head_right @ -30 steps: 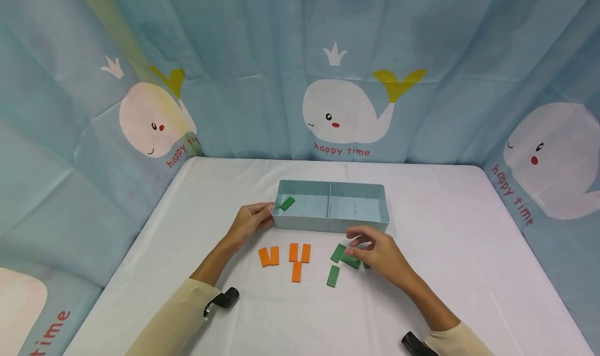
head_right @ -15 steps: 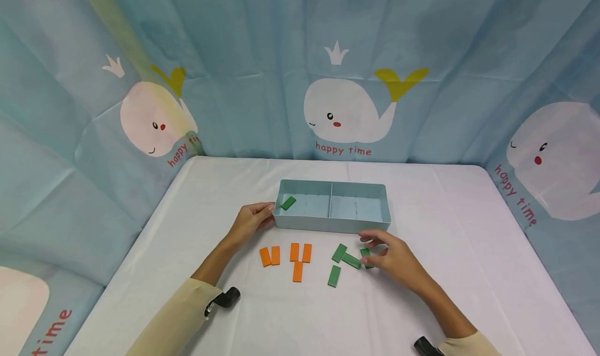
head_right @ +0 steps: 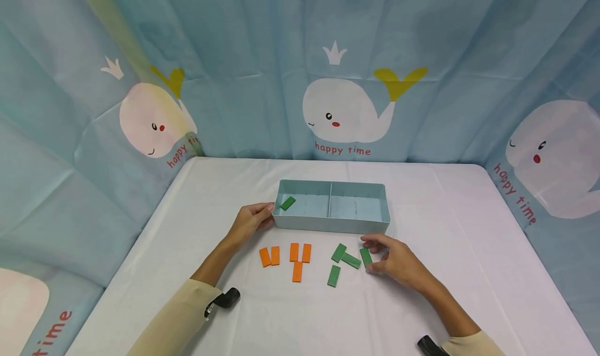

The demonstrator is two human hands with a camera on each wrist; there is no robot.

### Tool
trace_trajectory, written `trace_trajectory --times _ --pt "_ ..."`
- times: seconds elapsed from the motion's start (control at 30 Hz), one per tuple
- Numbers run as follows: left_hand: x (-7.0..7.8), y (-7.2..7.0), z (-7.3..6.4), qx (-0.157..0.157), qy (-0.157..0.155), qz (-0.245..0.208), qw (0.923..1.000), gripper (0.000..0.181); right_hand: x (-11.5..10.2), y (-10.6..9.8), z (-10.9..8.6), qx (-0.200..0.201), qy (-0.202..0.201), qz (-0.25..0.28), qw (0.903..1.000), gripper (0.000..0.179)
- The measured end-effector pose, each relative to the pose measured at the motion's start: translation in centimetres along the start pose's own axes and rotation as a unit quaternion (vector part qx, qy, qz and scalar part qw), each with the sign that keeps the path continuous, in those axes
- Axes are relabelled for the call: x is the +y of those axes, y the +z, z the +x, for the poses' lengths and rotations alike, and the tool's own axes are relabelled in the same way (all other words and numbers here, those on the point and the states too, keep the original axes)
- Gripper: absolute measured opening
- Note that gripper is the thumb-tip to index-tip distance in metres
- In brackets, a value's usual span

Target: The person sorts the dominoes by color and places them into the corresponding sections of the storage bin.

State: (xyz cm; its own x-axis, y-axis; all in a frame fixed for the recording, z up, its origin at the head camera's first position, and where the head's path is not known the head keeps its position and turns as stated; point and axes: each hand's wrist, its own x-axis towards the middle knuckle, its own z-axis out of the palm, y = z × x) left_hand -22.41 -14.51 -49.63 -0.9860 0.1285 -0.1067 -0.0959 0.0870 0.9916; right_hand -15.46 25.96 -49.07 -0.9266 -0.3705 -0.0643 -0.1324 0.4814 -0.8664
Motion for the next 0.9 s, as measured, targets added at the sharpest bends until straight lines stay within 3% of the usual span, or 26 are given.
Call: trace_trajectory --times 0.2,0.9 --pt "0.17 0.03 -0.25 0.013 0.003 0.011 0.9998 0.041 0.16 0.04 0.01 -0.003 0.011 -0.01 0.9999 0.067" --pt "-0.06 0.04 0.0 0.009 0.002 0.016 0.9998 0.041 0.8 0.32 -0.04 0.013 0.003 -0.032 0.9994 0.062"
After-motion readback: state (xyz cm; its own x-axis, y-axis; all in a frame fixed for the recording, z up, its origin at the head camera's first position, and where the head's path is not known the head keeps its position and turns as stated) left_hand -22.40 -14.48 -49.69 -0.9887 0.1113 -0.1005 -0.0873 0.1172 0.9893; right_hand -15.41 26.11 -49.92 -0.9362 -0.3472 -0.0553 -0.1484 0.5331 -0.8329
